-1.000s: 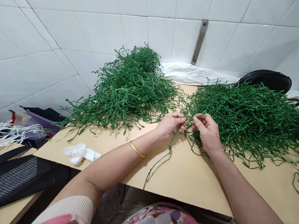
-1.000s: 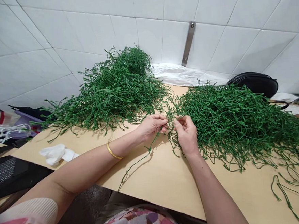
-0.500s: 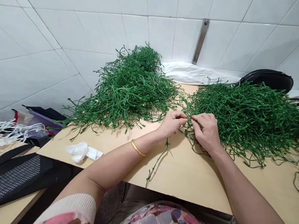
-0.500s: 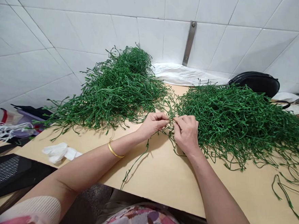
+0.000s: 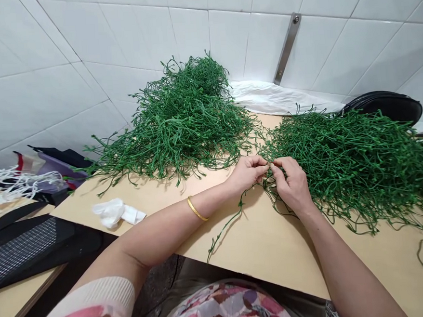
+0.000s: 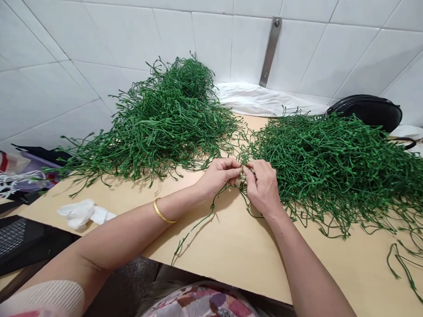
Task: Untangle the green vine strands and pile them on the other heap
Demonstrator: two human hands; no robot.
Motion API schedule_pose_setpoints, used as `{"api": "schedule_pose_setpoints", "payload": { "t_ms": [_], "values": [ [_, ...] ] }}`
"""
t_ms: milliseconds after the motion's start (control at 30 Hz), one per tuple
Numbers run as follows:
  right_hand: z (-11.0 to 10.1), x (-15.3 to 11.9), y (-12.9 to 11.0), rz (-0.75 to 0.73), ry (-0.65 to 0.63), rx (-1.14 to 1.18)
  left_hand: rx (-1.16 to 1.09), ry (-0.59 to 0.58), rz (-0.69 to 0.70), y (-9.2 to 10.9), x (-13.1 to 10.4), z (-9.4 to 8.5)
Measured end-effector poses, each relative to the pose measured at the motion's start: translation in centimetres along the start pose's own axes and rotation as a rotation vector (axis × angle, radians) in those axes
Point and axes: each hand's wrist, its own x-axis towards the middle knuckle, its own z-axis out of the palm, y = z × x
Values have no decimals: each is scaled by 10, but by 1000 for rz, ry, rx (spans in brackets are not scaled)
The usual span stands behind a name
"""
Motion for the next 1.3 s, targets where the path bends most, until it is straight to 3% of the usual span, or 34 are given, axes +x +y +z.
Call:
{"api": "schedule_pose_setpoints", "payload": {
  "t_ms": [167,267,400,633,733,800,867,967,1067,1200,1300],
  "values": [
    [1,0,-3,150,-115,225,-54,-44,-23,-1,0,0],
    [0,-1,-5,179,-87,303,-50,-42,-13,1,-2,1],
    [-1,0,-8,117,-22,240,-79,-56,-28,5,-2,1],
    [-17,1,-6,123,-135,398,11,-303,-159,24,-4,-7],
    [-22,3,-5,111,-163,459,-57,-386,-192,25,-5,-7],
    [-22,4,-4,143,-98,455,-143,-339,-196,22,-3,-7],
    [-20,5,0,204,45,363,-210,-240,-189,17,0,-7],
    [-18,5,8,217,264,57,-267,-140,-182,12,4,-10],
    [-18,4,11,133,374,-204,-299,-103,-204,11,5,-11],
    [-15,1,-2,3,383,-197,-273,-68,-216,11,1,-5],
    [-9,-1,-14,-31,236,-77,-264,-60,-198,8,-1,-2]
  ]
}}
